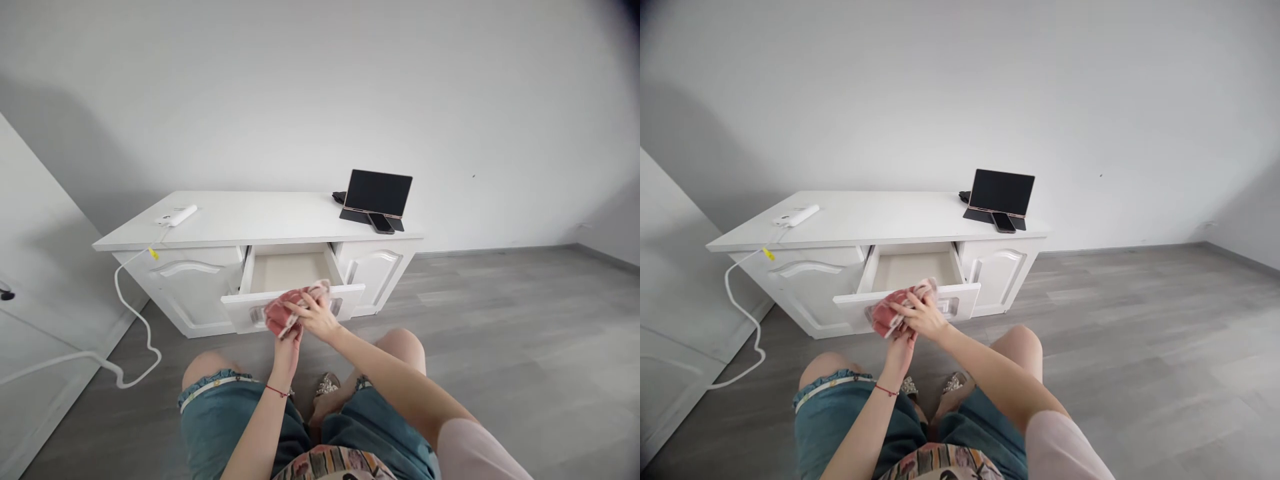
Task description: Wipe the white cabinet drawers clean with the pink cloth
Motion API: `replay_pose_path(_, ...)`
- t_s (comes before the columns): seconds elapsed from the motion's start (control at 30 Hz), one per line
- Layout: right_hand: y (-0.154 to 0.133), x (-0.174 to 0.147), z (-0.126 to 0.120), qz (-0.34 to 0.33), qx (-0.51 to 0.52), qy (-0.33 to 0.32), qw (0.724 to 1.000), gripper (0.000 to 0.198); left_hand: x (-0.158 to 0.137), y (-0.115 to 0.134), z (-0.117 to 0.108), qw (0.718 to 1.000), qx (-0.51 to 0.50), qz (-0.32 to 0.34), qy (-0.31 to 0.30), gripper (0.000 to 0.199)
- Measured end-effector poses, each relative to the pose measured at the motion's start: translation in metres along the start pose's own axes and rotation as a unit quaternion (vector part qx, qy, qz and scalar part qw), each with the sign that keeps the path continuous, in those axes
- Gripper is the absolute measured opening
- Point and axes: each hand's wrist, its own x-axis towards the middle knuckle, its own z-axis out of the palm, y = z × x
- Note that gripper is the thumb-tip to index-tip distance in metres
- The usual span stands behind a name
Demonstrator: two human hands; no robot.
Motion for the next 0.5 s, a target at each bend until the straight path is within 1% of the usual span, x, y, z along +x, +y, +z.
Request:
replay_pose_path(0.03,0.006,-0.015,0.004,0.036,0.009,-0.007,0.999,0.03,0.0,0.0,0.0,1.0,-0.011,-0.005,-0.003,0.039)
replay_pose_path(0.1,0.016,-0.045,0.015,0.105,0.013,-0.001,0.994,0.026,0.001,0.001,0.002,0.999,-0.033,-0.013,-0.001,0.036)
replay_pose_path(0.17,0.022,-0.073,0.028,0.17,0.009,0.041,0.984,0.023,0.001,0.002,0.003,0.999,-0.039,-0.015,0.004,0.028)
replay_pose_path(0.23,0.021,-0.094,0.042,0.255,0.011,0.109,0.961,0.026,0.002,0.002,0.005,0.999,-0.035,-0.016,0.009,0.024)
replay_pose_path(0.3,0.012,-0.103,0.054,0.359,0.039,0.159,0.919,0.033,0.002,0.001,0.008,0.999,-0.031,-0.015,0.021,0.024)
replay_pose_path(0.33,0.005,-0.103,0.06,0.413,0.066,0.168,0.893,0.036,0.002,0.0,0.009,0.999,-0.029,-0.015,0.032,0.025)
replay_pose_path(0.4,-0.015,-0.092,0.069,0.502,0.15,0.142,0.84,0.04,0.003,-0.001,0.011,0.998,-0.026,-0.017,0.059,0.026)
replay_pose_path(0.47,-0.036,-0.073,0.076,0.566,0.235,0.096,0.784,0.045,0.003,-0.002,0.013,0.996,-0.02,-0.021,0.079,0.023)
replay_pose_path(0.5,-0.045,-0.062,0.079,0.597,0.26,0.088,0.754,0.047,0.003,-0.002,0.013,0.996,-0.017,-0.023,0.084,0.021)
